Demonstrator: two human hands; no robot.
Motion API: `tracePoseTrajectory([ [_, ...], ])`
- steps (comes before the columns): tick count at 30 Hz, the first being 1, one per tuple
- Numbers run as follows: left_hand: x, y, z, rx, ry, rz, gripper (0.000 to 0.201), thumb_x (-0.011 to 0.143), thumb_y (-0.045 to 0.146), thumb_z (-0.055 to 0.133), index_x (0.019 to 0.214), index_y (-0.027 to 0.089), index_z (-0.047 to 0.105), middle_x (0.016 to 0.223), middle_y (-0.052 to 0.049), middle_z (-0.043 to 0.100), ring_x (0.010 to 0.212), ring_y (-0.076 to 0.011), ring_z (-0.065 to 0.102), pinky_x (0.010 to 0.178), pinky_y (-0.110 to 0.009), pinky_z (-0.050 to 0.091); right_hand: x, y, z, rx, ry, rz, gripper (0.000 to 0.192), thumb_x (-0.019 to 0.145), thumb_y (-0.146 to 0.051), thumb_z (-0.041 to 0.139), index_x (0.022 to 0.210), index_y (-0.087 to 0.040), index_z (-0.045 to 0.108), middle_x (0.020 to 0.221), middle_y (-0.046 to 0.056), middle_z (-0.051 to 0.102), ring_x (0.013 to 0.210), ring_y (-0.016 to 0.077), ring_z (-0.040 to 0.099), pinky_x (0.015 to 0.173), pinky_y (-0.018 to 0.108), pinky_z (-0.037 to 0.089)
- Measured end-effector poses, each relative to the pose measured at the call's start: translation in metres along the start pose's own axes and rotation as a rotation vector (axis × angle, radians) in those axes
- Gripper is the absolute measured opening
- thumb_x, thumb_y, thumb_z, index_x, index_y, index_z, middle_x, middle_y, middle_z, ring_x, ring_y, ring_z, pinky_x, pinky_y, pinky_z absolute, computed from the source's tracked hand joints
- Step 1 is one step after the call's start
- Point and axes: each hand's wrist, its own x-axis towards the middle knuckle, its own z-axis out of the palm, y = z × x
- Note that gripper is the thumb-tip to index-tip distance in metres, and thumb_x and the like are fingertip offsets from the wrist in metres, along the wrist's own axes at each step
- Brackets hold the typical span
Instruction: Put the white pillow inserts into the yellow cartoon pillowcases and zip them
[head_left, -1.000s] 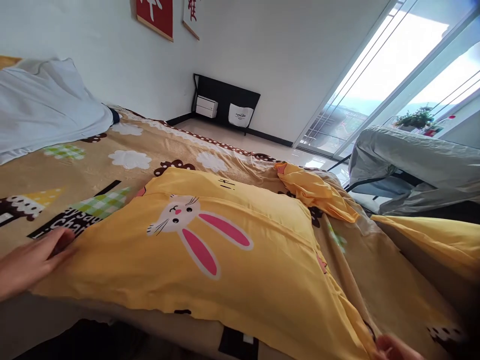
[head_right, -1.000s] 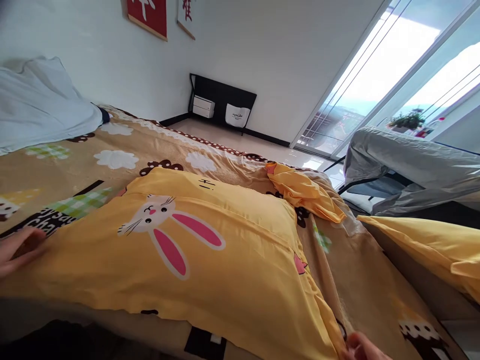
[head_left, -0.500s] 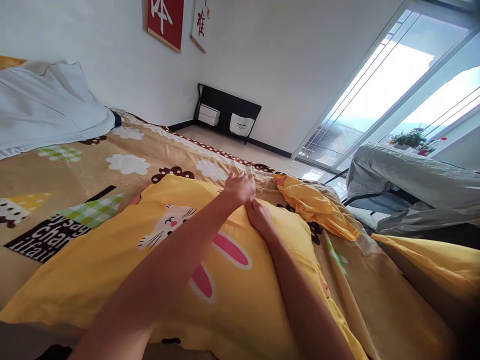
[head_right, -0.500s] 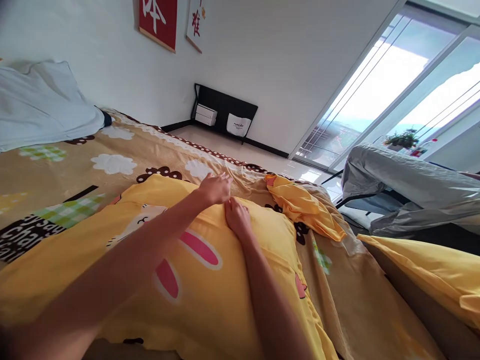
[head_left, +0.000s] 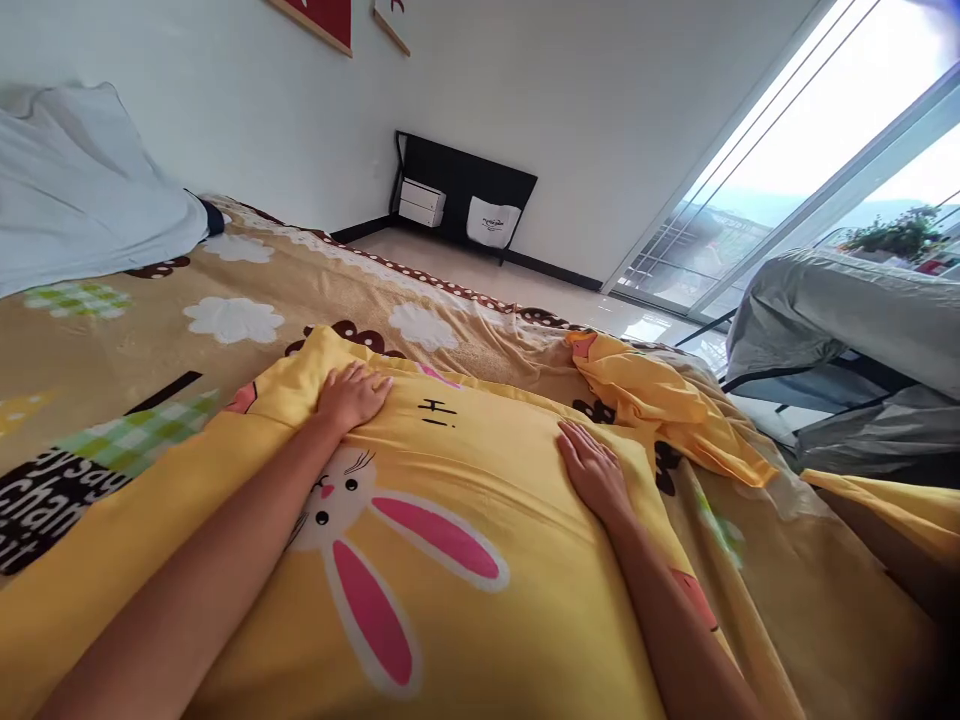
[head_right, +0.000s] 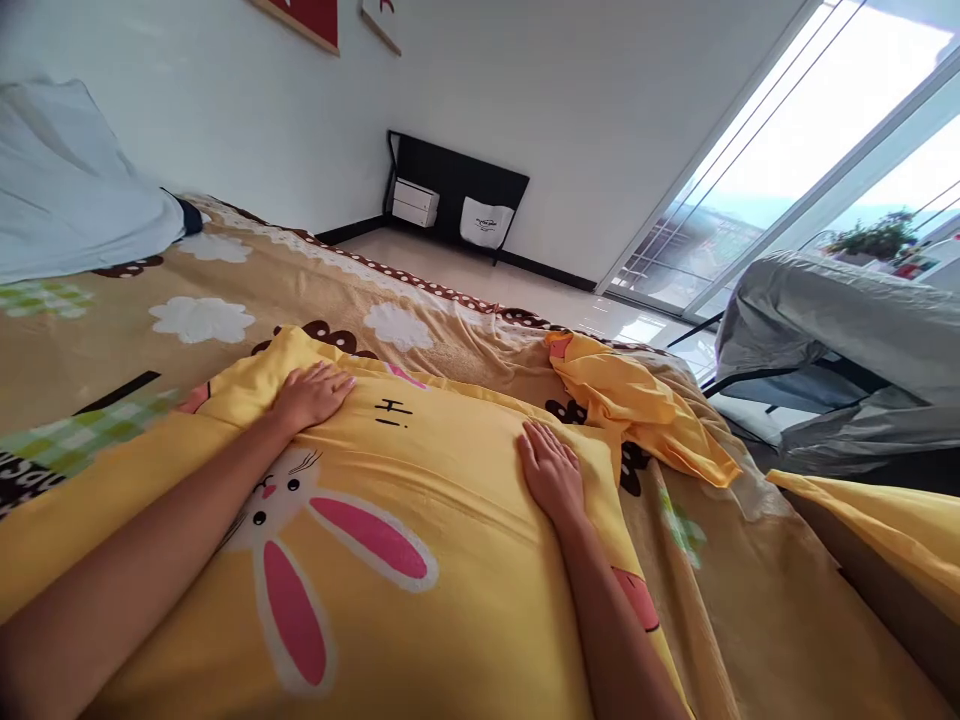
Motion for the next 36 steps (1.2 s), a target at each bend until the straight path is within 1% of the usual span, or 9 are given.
tracePoseTrajectory([
  [3,0.000,-0.012,0.000,0.058,0.034,-0.092,0.062,0.096,0.053,0.016,0.144,0.025,0.044,0.159,-0.006,0.024,0.148,-0.0224,0.011,0.118,-0.053,0.002,-0.009,0.043,-0.001,0.019,0.050,0.067,0.057,0.092,-0.050,0.029,0.136,-0.022,0.053,0.146,0.004,0.047,0.139,0.0232,0.037,0.118,0.047,0.022],
  [6,-0.002,-0.009,0.001,0.039,0.128,-0.231,0.064,0.094,0.055,0.018,0.144,0.026,0.045,0.160,-0.008,0.020,0.148,-0.0290,0.006,0.115,-0.062,0.001,-0.021,0.081,-0.004,0.159,0.031,0.195,0.067,0.090,-0.057,0.026,0.138,-0.018,0.050,0.144,0.008,0.049,0.137,0.0247,0.041,0.116,0.045,0.028],
  [8,-0.001,-0.006,0.003,0.014,0.173,-0.287,0.065,0.094,0.056,0.017,0.143,0.025,0.045,0.160,-0.010,0.017,0.148,-0.0324,0.004,0.112,-0.068,0.002,-0.026,0.097,-0.005,0.242,0.006,0.231,0.070,0.089,-0.060,0.024,0.138,-0.017,0.051,0.143,0.009,0.050,0.135,0.0244,0.043,0.115,0.042,0.031],
  [10,0.000,-0.005,0.004,-0.008,0.181,-0.305,0.066,0.094,0.056,0.017,0.144,0.024,0.045,0.161,-0.011,0.015,0.148,-0.0341,0.003,0.109,-0.071,0.003,-0.029,0.105,-0.005,0.272,0.006,0.223,0.070,0.089,-0.062,0.024,0.137,-0.018,0.051,0.143,0.007,0.050,0.134,0.0241,0.044,0.114,0.041,0.033],
  [17,0.000,-0.006,0.003,-0.012,0.136,-0.303,0.067,0.093,0.058,0.015,0.143,0.026,0.045,0.161,-0.011,0.015,0.148,-0.0328,0.002,0.109,-0.072,0.004,-0.027,0.101,-0.004,0.315,0.037,0.231,0.068,0.088,-0.063,0.027,0.133,-0.020,0.056,0.139,0.007,0.055,0.130,0.0265,0.049,0.112,0.043,0.035],
  [21,-0.001,-0.005,0.003,0.011,0.138,-0.302,0.066,0.093,0.057,0.015,0.143,0.026,0.045,0.160,-0.010,0.016,0.148,-0.0324,0.004,0.109,-0.071,0.004,-0.027,0.101,-0.005,0.339,0.036,0.238,0.064,0.088,-0.061,0.030,0.132,-0.023,0.057,0.136,0.006,0.057,0.131,0.0260,0.048,0.112,0.043,0.034],
  [27,-0.001,-0.005,0.004,0.033,0.169,-0.285,0.064,0.094,0.056,0.016,0.140,0.026,0.050,0.159,-0.012,0.022,0.147,-0.0344,0.009,0.106,-0.074,0.008,-0.027,0.098,-0.012,0.353,-0.014,0.272,0.063,0.089,-0.058,0.032,0.136,-0.022,0.054,0.141,0.006,0.053,0.133,0.0270,0.046,0.113,0.044,0.032],
  [31,0.000,-0.005,0.004,0.034,0.158,-0.290,0.065,0.093,0.056,0.016,0.140,0.027,0.050,0.159,-0.012,0.022,0.147,-0.0339,0.009,0.108,-0.072,0.009,-0.028,0.094,-0.015,0.330,-0.005,0.274,0.058,0.090,-0.056,0.033,0.133,-0.025,0.057,0.139,0.005,0.055,0.130,0.0279,0.049,0.111,0.045,0.036],
  [36,0.001,-0.006,0.004,0.039,0.153,-0.284,0.064,0.093,0.056,0.015,0.140,0.028,0.050,0.159,-0.012,0.022,0.147,-0.0337,0.009,0.107,-0.073,0.008,-0.026,0.094,-0.021,0.304,0.012,0.255,0.058,0.089,-0.054,0.034,0.129,-0.021,0.060,0.134,0.007,0.059,0.127,0.0282,0.052,0.109,0.045,0.038],
])
